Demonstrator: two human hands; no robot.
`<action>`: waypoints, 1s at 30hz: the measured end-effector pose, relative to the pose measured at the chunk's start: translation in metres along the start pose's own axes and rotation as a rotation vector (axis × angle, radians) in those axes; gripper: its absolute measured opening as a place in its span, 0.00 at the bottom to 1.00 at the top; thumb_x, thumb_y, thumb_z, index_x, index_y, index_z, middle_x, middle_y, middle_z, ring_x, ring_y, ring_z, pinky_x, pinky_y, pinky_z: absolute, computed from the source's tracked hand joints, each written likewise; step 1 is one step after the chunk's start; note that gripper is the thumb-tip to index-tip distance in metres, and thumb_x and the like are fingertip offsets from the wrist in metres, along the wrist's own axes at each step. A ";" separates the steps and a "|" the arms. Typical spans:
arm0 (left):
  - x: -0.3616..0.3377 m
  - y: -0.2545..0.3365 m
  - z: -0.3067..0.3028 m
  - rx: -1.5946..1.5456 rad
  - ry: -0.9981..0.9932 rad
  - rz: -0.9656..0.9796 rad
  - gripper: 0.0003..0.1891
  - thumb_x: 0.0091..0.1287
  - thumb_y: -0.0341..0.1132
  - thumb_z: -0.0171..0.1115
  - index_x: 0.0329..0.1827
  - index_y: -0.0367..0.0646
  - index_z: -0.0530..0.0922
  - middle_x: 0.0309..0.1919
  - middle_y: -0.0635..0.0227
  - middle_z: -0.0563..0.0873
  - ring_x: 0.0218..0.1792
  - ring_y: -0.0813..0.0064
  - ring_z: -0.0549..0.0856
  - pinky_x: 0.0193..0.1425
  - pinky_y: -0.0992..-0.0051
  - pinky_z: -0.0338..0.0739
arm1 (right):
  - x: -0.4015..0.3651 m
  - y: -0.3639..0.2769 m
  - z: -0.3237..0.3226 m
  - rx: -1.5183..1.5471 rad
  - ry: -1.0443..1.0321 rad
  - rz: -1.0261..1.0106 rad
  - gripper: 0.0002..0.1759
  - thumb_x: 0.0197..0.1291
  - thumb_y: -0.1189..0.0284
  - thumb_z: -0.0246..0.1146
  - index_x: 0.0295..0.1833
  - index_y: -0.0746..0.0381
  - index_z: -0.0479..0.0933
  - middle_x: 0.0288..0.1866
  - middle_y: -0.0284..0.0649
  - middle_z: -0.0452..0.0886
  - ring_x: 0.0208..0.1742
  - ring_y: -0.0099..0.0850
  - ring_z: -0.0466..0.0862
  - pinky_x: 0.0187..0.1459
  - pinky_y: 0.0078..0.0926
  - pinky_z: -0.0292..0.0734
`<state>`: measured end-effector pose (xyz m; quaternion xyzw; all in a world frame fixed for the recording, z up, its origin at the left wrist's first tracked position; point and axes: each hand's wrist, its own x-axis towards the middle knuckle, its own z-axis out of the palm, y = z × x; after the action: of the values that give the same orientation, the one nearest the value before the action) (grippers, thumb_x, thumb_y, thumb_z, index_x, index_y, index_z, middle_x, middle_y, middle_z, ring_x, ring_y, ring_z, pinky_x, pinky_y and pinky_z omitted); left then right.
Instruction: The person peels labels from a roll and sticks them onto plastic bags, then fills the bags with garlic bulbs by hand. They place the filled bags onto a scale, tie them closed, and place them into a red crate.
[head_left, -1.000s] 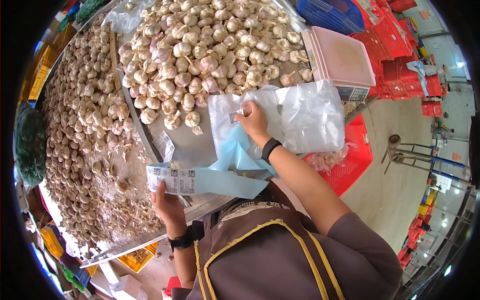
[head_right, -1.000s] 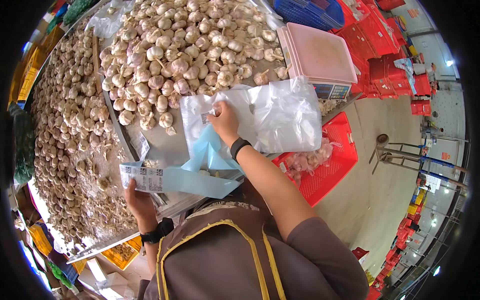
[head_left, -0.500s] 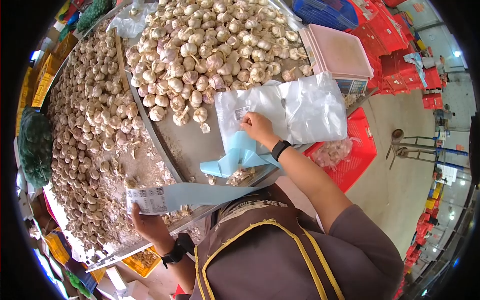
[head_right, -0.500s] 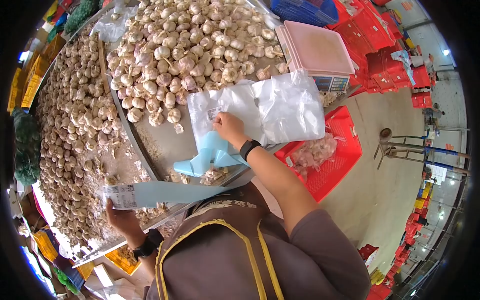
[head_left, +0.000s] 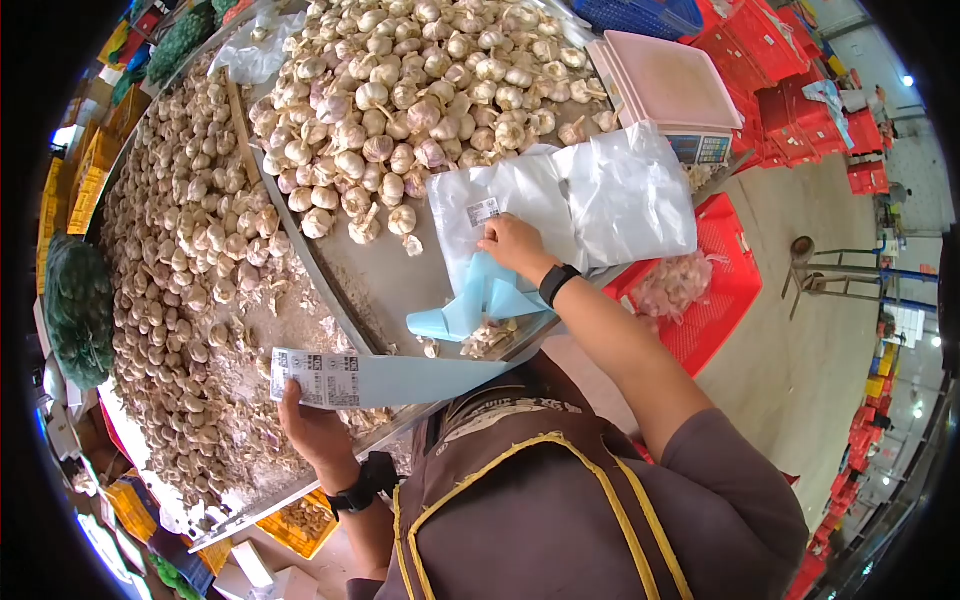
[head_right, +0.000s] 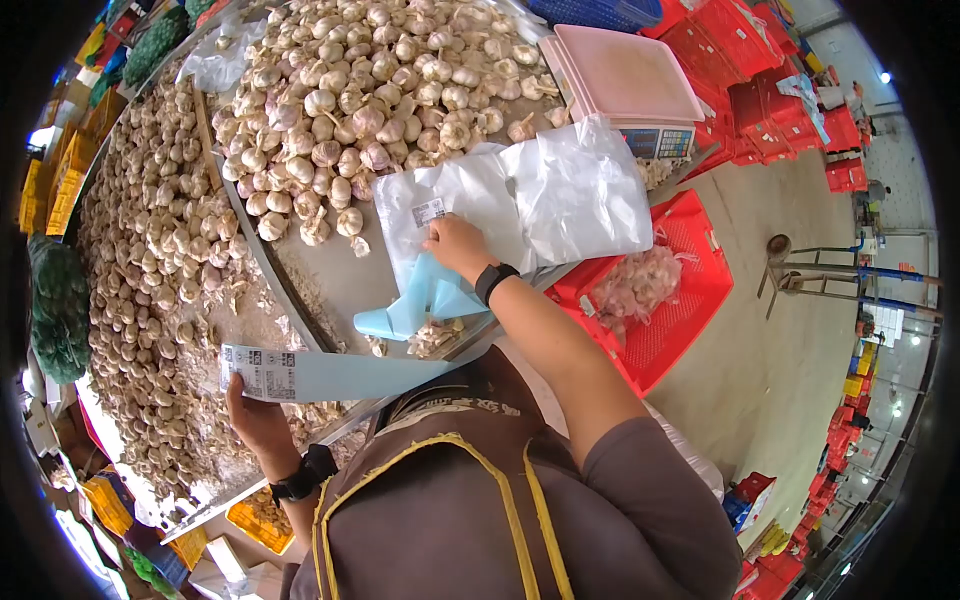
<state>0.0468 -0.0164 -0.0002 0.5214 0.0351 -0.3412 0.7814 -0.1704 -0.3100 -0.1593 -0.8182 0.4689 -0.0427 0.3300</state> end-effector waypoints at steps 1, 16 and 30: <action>-0.001 0.002 0.000 -0.022 0.000 0.008 0.14 0.67 0.39 0.55 0.50 0.39 0.77 0.44 0.65 0.83 0.46 0.72 0.82 0.52 0.69 0.75 | 0.001 0.003 0.000 -0.002 -0.012 0.013 0.15 0.51 0.60 0.69 0.29 0.60 0.75 0.33 0.38 0.79 0.36 0.37 0.81 0.38 0.34 0.76; -0.002 -0.019 0.014 -0.018 -0.109 -0.086 0.16 0.68 0.39 0.53 0.52 0.37 0.76 0.46 0.63 0.83 0.48 0.70 0.82 0.56 0.68 0.74 | 0.008 0.020 -0.016 0.187 -0.031 0.051 0.10 0.55 0.65 0.65 0.33 0.60 0.76 0.32 0.40 0.82 0.34 0.37 0.82 0.36 0.37 0.75; 0.002 -0.066 0.076 0.068 -0.140 -0.343 0.04 0.67 0.31 0.59 0.39 0.42 0.80 0.34 0.71 0.85 0.35 0.79 0.84 0.38 0.77 0.77 | -0.079 0.031 -0.147 0.740 0.859 0.148 0.16 0.62 0.68 0.59 0.52 0.66 0.73 0.48 0.37 0.76 0.48 0.26 0.75 0.53 0.23 0.69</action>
<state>-0.0122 -0.0957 -0.0193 0.5089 0.0575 -0.5059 0.6942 -0.2928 -0.3314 -0.0434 -0.5225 0.5709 -0.5093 0.3764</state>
